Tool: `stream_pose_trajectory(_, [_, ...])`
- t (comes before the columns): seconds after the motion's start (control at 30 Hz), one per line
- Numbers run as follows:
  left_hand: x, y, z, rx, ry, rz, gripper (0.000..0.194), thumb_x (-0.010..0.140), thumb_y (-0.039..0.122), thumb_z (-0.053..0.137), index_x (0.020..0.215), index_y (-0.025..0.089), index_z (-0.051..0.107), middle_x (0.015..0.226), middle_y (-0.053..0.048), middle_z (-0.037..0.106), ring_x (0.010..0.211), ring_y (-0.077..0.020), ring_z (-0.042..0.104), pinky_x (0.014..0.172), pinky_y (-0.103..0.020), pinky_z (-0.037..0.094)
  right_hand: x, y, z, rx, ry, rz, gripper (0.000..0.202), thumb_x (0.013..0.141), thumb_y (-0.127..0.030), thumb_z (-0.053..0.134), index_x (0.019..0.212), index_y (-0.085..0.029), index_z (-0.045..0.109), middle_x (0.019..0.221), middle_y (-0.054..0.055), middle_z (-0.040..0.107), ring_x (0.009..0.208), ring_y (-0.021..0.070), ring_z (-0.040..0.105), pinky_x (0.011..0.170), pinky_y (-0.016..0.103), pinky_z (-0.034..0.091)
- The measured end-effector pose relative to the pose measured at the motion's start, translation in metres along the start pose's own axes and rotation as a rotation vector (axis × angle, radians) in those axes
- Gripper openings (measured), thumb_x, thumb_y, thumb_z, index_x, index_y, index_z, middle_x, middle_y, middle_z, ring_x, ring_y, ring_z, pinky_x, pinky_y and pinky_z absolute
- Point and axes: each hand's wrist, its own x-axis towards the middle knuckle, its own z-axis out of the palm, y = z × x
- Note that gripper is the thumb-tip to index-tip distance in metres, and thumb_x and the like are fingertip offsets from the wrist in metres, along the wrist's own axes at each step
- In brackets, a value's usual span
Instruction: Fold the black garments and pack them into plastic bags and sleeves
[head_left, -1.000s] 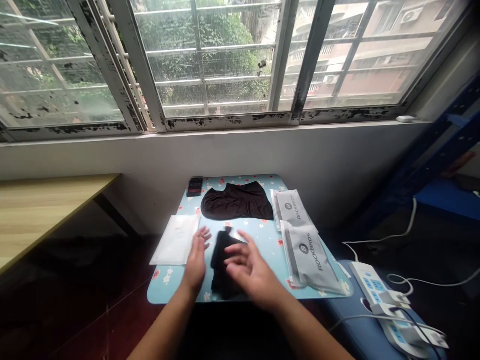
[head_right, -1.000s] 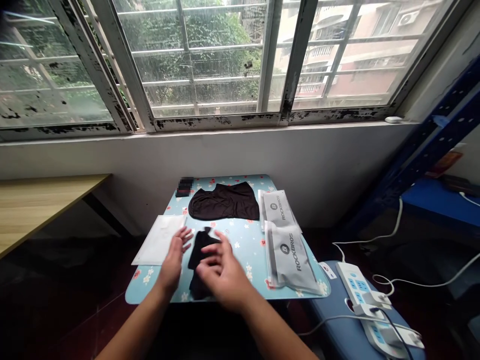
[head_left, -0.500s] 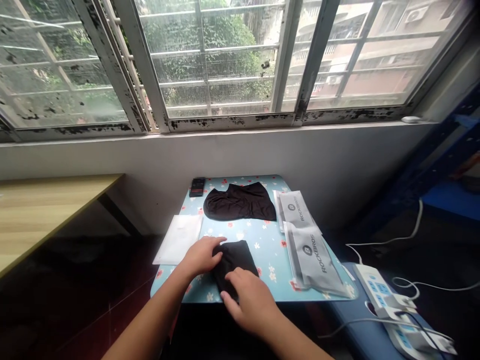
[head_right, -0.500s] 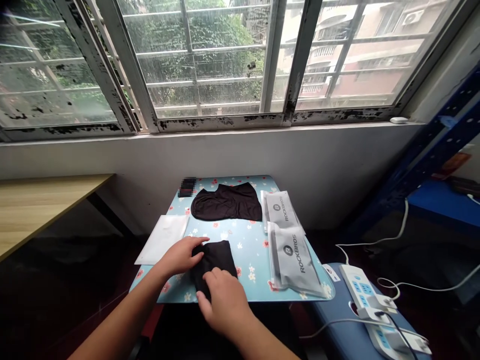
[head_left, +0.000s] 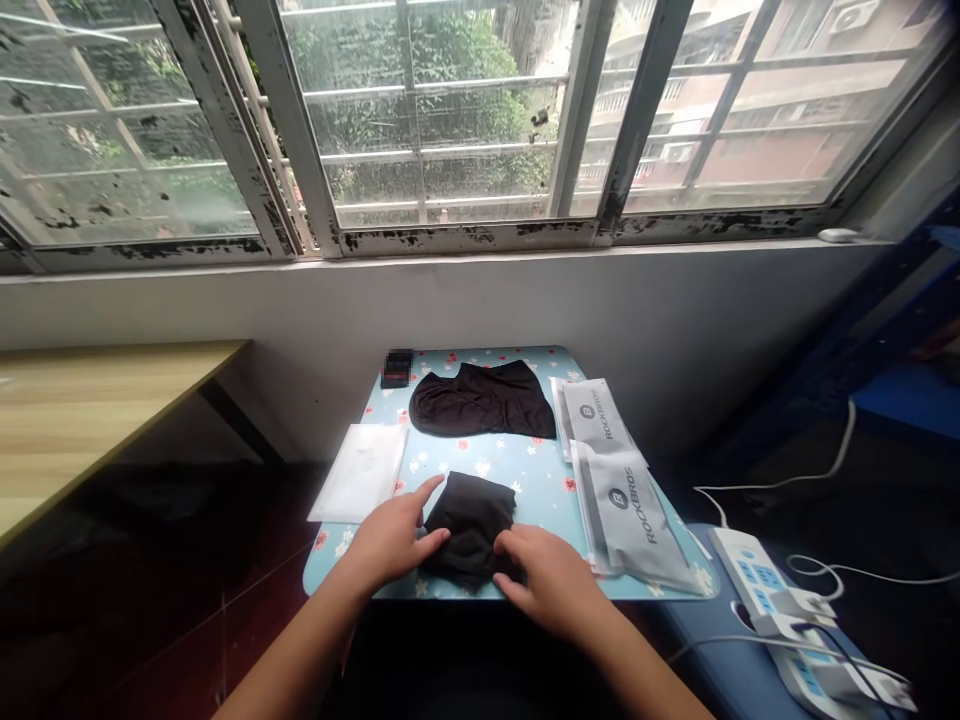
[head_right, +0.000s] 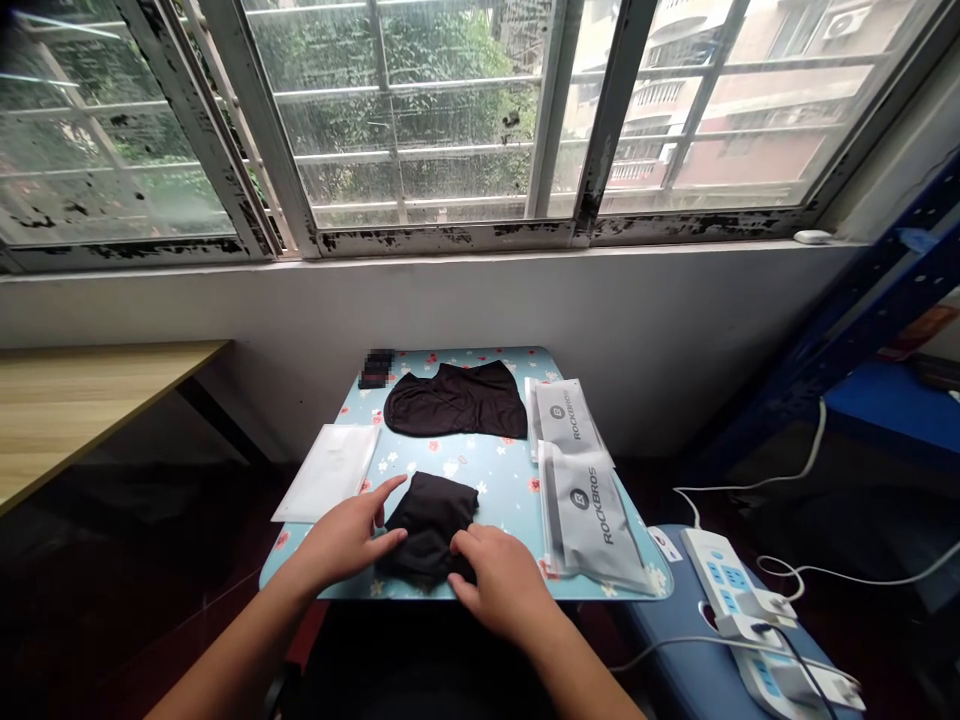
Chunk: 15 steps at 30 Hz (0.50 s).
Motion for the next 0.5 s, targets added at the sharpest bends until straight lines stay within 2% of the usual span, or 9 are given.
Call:
stream_pose_trajectory(0.13, [0.006,0.006,0.011,-0.106,-0.034,0.008,0.079,0.083,0.031,0.064,0.158,0.029,0.038,0.068,0.004,0.062,0.063,-0.0199,0.06,0.058,-0.026,0.038,0.004,-0.003,0.005,-0.02,0.018,-0.016,0.007,0.083,-0.021,0.06,0.089,-0.024,0.062,0.087,0.002,0.068,0.08,0.0189,0.06,0.066,0.028,0.034])
stream_pose_trajectory(0.27, [0.006,0.01,0.024,-0.324,-0.016,0.008,0.082,0.082,0.019,0.058,0.159,0.027,0.033,0.064,0.007,0.057,0.058,-0.0159,0.056,0.058,-0.025,0.039,0.004,0.002,0.007,0.038,0.081,0.006,0.007,0.082,-0.018,0.057,0.086,-0.023,0.059,0.082,0.0,0.066,0.072,0.0161,0.057,0.063,0.027,0.032])
stream_pose_trajectory(0.33, [0.004,0.009,0.033,-0.536,0.005,0.009,0.079,0.083,0.018,0.057,0.158,0.024,0.034,0.07,0.005,0.062,0.063,-0.0155,0.059,0.062,-0.025,0.045,0.002,0.007,0.009,0.065,0.14,0.005,0.006,0.083,-0.018,0.055,0.085,-0.023,0.058,0.081,0.0,0.065,0.069,0.0154,0.055,0.063,0.027,0.033])
stream_pose_trajectory(0.43, [0.001,0.007,0.046,-0.861,0.06,0.034,0.068,0.089,0.022,0.054,0.154,0.021,0.035,0.093,-0.004,0.071,0.082,-0.0181,0.068,0.078,-0.03,0.054,-0.001,0.014,0.014,0.07,0.264,-0.061,0.008,0.088,-0.019,0.05,0.083,-0.022,0.056,0.081,0.002,0.063,0.07,0.0157,0.055,0.066,0.027,0.036])
stream_pose_trajectory(0.5, [-0.002,0.006,0.052,-0.888,0.127,0.069,0.056,0.094,0.026,0.052,0.149,0.022,0.045,0.109,-0.009,0.071,0.097,-0.0212,0.069,0.09,-0.036,0.055,-0.001,0.017,0.017,0.036,0.309,-0.111,0.012,0.09,-0.019,0.047,0.083,-0.021,0.056,0.082,0.003,0.062,0.072,0.0167,0.055,0.068,0.029,0.038])
